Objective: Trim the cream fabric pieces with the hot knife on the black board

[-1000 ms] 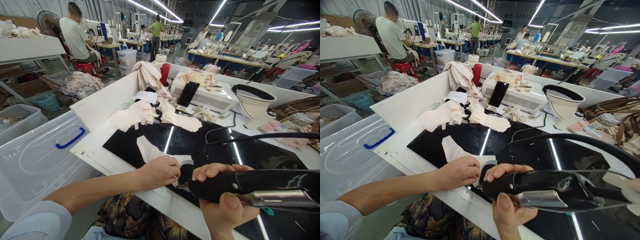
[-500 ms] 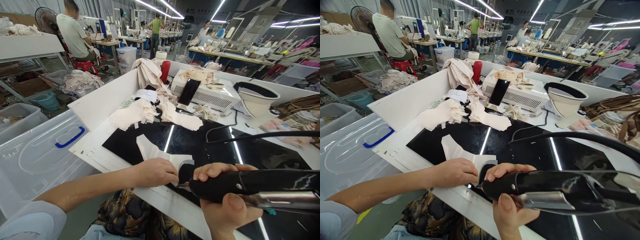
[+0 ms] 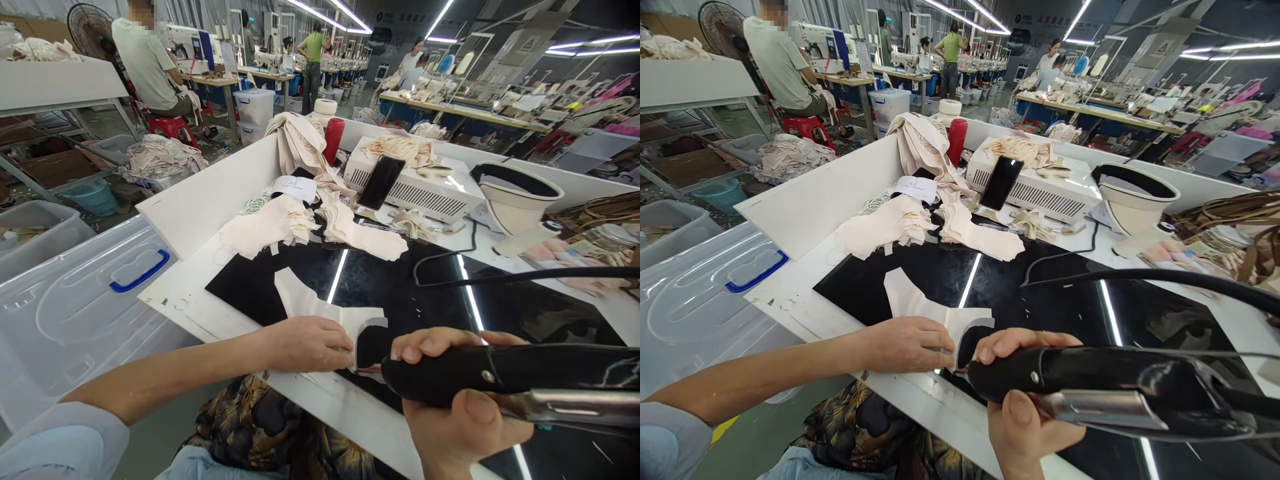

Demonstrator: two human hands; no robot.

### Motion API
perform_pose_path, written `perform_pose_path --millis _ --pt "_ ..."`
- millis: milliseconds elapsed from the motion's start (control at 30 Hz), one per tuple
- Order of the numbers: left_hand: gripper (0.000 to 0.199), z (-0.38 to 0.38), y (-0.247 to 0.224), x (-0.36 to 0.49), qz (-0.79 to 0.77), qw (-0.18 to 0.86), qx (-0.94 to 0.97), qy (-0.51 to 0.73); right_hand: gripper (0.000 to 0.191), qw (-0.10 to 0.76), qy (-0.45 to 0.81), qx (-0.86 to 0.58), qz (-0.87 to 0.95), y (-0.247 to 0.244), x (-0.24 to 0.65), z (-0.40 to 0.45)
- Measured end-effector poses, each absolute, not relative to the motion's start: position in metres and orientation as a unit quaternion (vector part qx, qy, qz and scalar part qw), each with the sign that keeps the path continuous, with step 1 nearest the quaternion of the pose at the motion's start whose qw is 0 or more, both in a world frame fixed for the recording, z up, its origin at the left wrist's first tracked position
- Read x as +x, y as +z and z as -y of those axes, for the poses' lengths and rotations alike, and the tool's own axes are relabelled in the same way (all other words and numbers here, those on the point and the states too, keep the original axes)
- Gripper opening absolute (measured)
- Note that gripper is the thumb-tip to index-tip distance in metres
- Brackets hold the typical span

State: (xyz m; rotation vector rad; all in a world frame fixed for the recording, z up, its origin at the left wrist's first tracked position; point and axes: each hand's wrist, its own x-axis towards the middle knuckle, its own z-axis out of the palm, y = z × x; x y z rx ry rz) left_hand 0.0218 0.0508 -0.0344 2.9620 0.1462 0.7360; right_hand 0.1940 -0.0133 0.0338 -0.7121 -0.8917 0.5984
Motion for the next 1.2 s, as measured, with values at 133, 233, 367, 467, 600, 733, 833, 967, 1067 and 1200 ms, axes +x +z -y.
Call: perform_pose_path --millis 133,233,367,467,600,733,833,967,1067,1200 --pt "0.026 -0.051 -0.037 0.0214 -0.044 0.033 0.97 0.235 0.049 0.796 0.28 -0.334 0.419 0.0335 0.1947 0.014" --pt "0.025 -0.0516 -0.0401 0.0216 -0.036 0.025 0.966 0.253 0.049 0.797 0.277 -0.335 0.42 0.0327 0.195 0.0139" --pt "0.024 -0.0522 -0.0419 0.0215 -0.036 0.019 0.965 0.258 0.05 0.797 0.275 -0.339 0.418 0.0333 0.1949 0.013" --pt "0.025 -0.0521 -0.0413 0.0208 -0.036 0.018 0.967 0.252 0.05 0.798 0.267 -0.352 0.41 0.0359 0.1945 0.0125" --pt "0.025 -0.0512 -0.0398 0.0198 -0.035 0.026 0.966 0.256 0.047 0.807 0.248 -0.357 0.4 0.0383 0.1943 0.0119" --pt "0.023 -0.0504 -0.0393 0.0198 -0.04 0.028 0.965 0.258 0.052 0.806 0.251 -0.359 0.398 0.0347 0.1943 0.0106" --pt "0.024 -0.0505 -0.0397 0.0205 -0.038 0.023 0.965 0.259 0.054 0.804 0.257 -0.357 0.4 0.0314 0.1939 0.0101" --pt "0.025 -0.0506 -0.0402 0.0211 -0.034 0.016 0.966 0.257 0.053 0.802 0.26 -0.35 0.408 0.0306 0.1937 0.0106" --pt "0.022 -0.0503 -0.0402 0.0213 -0.038 0.014 0.966 0.257 0.047 0.795 0.263 -0.35 0.42 0.0309 0.1944 0.0117" --pt "0.019 -0.0504 -0.0403 0.021 -0.034 0.019 0.966 0.256 0.042 0.79 0.253 -0.356 0.429 0.0305 0.1948 0.0122"
